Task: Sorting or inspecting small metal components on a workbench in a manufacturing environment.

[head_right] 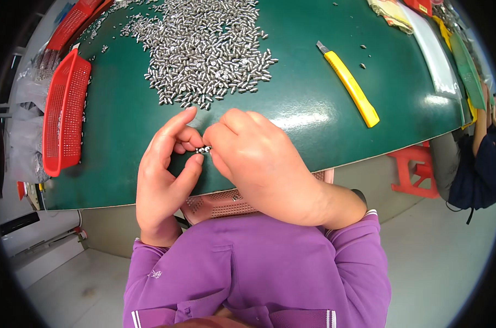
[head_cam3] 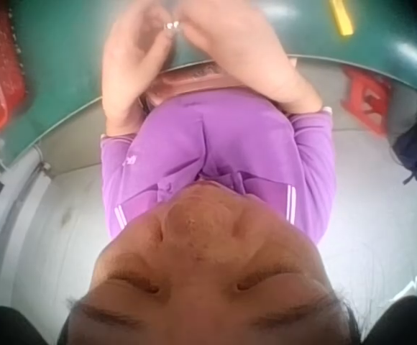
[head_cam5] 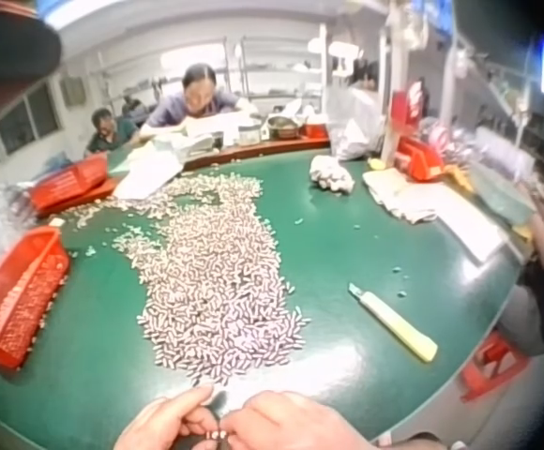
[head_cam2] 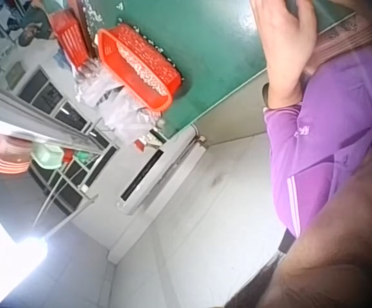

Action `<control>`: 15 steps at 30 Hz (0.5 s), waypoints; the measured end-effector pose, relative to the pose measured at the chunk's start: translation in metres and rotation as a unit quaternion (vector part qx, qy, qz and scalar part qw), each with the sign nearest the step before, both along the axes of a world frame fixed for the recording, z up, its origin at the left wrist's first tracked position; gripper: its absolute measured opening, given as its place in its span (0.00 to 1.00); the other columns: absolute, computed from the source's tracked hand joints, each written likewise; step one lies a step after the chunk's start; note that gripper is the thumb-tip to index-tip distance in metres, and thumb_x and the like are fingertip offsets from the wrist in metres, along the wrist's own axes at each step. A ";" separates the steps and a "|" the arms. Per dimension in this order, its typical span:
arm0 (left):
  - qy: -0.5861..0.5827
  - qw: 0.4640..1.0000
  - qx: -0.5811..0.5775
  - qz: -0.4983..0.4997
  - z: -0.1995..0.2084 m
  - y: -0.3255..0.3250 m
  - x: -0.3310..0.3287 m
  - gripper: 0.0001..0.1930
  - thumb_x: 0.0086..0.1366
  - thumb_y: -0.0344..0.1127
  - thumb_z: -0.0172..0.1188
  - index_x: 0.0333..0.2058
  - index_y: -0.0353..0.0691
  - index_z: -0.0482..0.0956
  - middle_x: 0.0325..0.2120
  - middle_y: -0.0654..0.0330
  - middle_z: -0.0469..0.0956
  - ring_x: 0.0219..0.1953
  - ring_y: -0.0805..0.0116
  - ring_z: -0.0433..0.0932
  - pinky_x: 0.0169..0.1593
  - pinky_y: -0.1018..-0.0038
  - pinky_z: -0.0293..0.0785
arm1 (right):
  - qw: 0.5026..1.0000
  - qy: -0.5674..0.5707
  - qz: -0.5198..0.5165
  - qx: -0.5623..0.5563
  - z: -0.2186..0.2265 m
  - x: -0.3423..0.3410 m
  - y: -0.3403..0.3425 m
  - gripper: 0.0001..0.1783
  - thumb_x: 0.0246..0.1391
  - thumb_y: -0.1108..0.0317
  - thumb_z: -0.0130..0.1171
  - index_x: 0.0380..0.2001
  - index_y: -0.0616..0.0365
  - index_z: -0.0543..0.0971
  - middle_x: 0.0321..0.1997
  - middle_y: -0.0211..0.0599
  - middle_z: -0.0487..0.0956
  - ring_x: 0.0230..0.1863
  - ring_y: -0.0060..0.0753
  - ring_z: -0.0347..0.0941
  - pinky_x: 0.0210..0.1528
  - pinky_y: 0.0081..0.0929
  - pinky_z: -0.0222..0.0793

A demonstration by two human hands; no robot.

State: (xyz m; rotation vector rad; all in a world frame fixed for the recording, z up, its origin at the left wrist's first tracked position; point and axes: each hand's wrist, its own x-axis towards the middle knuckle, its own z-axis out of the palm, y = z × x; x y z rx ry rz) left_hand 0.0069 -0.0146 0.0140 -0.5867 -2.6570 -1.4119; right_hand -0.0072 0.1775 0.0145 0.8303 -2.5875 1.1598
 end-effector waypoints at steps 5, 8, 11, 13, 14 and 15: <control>0.004 1.000 0.006 -0.004 -0.003 -0.002 0.000 0.35 0.54 0.12 0.58 0.63 0.38 0.70 0.35 0.58 0.76 0.40 0.61 0.76 0.46 0.67 0.76 | 1.000 0.004 -0.005 -0.018 -0.003 0.002 0.000 0.11 0.45 0.79 0.67 0.34 0.57 0.79 0.35 0.37 0.77 0.38 0.46 0.76 0.40 0.40 0.73; -0.007 1.000 0.009 -0.001 -0.003 -0.002 0.000 0.35 0.54 0.12 0.58 0.63 0.38 0.70 0.35 0.58 0.76 0.40 0.62 0.76 0.46 0.67 0.76 | 1.000 0.004 -0.009 -0.024 -0.004 0.002 -0.001 0.11 0.45 0.80 0.66 0.33 0.57 0.79 0.35 0.37 0.78 0.37 0.46 0.76 0.40 0.39 0.73; -0.017 1.000 0.017 0.004 -0.003 -0.002 0.001 0.35 0.54 0.12 0.58 0.63 0.37 0.70 0.35 0.58 0.76 0.40 0.62 0.76 0.47 0.67 0.76 | 0.999 0.004 -0.004 -0.043 -0.004 0.000 -0.003 0.12 0.45 0.80 0.66 0.34 0.58 0.79 0.35 0.37 0.78 0.36 0.44 0.76 0.39 0.39 0.73; -0.020 1.000 0.022 0.006 -0.003 -0.001 0.001 0.36 0.54 0.13 0.59 0.63 0.37 0.70 0.36 0.58 0.76 0.41 0.62 0.76 0.47 0.67 0.76 | 0.999 -0.016 0.000 -0.042 -0.003 -0.001 -0.004 0.14 0.44 0.80 0.63 0.36 0.56 0.76 0.35 0.38 0.74 0.38 0.47 0.73 0.40 0.41 0.71; -0.019 1.000 0.020 0.007 -0.003 -0.001 0.001 0.36 0.54 0.13 0.59 0.64 0.37 0.70 0.36 0.58 0.76 0.41 0.62 0.76 0.47 0.67 0.76 | 0.999 -0.016 0.000 -0.041 -0.003 -0.001 -0.004 0.14 0.44 0.80 0.63 0.36 0.56 0.76 0.35 0.38 0.74 0.38 0.47 0.73 0.40 0.41 0.71; -0.018 1.000 0.017 0.009 -0.002 -0.001 0.001 0.36 0.54 0.13 0.59 0.64 0.37 0.70 0.36 0.58 0.76 0.41 0.62 0.76 0.47 0.67 0.76 | 0.998 -0.020 0.002 -0.052 -0.005 -0.002 -0.005 0.15 0.44 0.81 0.63 0.37 0.56 0.75 0.34 0.39 0.74 0.38 0.48 0.74 0.40 0.41 0.72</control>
